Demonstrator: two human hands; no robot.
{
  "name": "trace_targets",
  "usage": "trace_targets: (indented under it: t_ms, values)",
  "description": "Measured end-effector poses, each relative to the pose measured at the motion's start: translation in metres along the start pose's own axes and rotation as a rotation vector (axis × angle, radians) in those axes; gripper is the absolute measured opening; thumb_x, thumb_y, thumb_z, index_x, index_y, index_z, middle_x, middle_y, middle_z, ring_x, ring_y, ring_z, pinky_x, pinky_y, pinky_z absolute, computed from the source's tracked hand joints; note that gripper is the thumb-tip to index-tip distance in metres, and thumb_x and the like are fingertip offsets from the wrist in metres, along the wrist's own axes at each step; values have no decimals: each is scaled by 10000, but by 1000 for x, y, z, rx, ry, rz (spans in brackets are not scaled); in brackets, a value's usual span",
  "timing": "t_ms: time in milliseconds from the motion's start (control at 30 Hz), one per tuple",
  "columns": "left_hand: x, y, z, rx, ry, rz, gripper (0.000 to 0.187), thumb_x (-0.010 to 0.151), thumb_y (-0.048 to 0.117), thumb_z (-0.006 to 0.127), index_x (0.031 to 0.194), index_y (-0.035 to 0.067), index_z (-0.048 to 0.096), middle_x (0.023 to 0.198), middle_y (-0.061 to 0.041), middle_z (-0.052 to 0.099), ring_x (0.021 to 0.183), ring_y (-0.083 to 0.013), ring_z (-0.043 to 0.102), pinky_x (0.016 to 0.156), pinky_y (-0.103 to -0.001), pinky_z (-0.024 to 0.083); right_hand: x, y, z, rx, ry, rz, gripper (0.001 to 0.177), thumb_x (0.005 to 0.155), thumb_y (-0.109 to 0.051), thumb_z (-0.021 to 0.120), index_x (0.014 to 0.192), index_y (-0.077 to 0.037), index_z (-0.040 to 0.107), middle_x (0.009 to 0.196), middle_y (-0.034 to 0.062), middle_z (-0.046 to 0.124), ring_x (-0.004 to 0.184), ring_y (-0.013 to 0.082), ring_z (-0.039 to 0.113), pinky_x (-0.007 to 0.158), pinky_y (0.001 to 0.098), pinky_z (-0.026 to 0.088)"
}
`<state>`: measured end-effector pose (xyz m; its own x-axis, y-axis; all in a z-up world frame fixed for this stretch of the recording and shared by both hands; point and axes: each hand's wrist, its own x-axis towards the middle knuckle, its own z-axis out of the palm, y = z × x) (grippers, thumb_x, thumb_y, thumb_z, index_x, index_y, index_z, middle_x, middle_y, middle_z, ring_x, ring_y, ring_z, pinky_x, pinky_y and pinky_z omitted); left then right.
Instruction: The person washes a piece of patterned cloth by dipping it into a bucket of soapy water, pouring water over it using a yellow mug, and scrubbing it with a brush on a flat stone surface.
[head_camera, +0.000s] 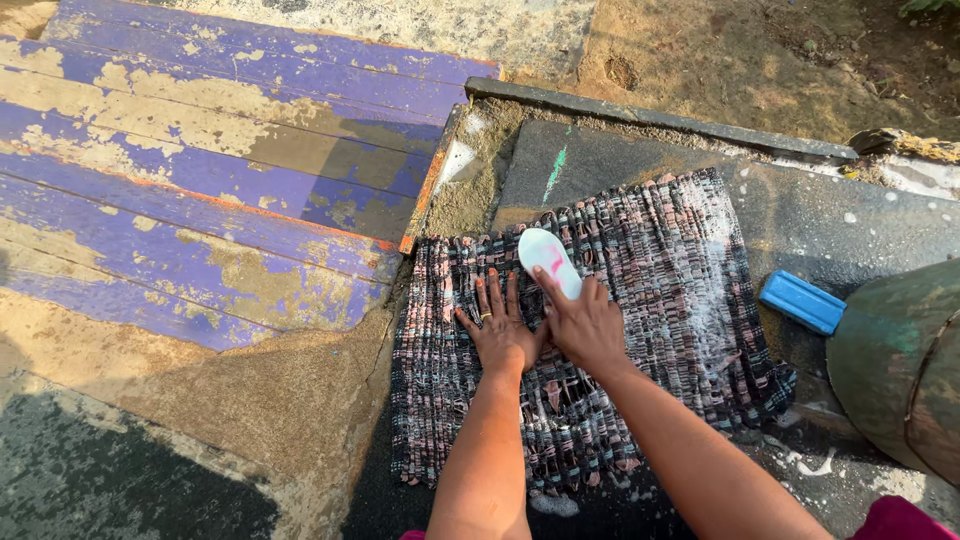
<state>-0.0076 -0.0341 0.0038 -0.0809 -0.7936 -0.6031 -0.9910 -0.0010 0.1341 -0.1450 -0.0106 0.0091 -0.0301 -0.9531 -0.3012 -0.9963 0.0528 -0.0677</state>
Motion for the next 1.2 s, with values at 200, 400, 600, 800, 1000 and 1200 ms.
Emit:
trace_targets:
  t_ms: [200,400,600,800,1000,1200]
  values:
    - [-4,2,-7,17,-9,-18,1055,904,769,451,1629,324,-174,1703,1,-282,1539,-229,-295,1213,-704,-82,2,163,-7,-124,166,337,620,1044,-522,422,1629,-506,218,1073,219,519,849,295,544,637,373,484]
    - [-5,7,-5,6,-43,-41,1050,909,757,467,1629,327,-166,1707,18,-273,1548,-224,-285,1224,-695,-67,2,88,17,7,-13,182,601,1068,-526,370,1632,-490,168,1103,234,511,857,298,567,560,356,554]
    - [-1,4,0,4,-13,-29,1006,951,683,469,1624,312,-180,1703,-6,-298,1537,-226,-306,1210,-701,-82,-19,58,9,-104,127,-70,596,1029,-443,432,1568,-569,211,1098,201,547,866,246,573,629,323,518]
    - [-7,15,-3,15,-25,-35,970,995,616,440,1622,234,-194,1695,-71,-305,1539,-278,-295,1203,-722,-49,-13,156,-7,44,48,334,659,1026,-513,477,1610,-536,174,1096,187,522,926,303,587,686,395,539]
    - [1,28,11,36,111,-27,941,989,415,545,1656,115,-48,1702,-187,-120,1574,-344,-67,1163,-718,133,0,201,34,1075,486,515,778,1024,-361,532,1663,-331,89,1442,206,408,1170,376,578,939,465,534]
    - [18,24,31,-98,236,-6,947,889,65,698,1618,430,216,1629,-112,254,1459,-252,297,1155,-549,353,-5,183,31,927,396,532,776,1044,-355,574,1678,-277,133,1560,241,385,1362,404,493,1118,511,416]
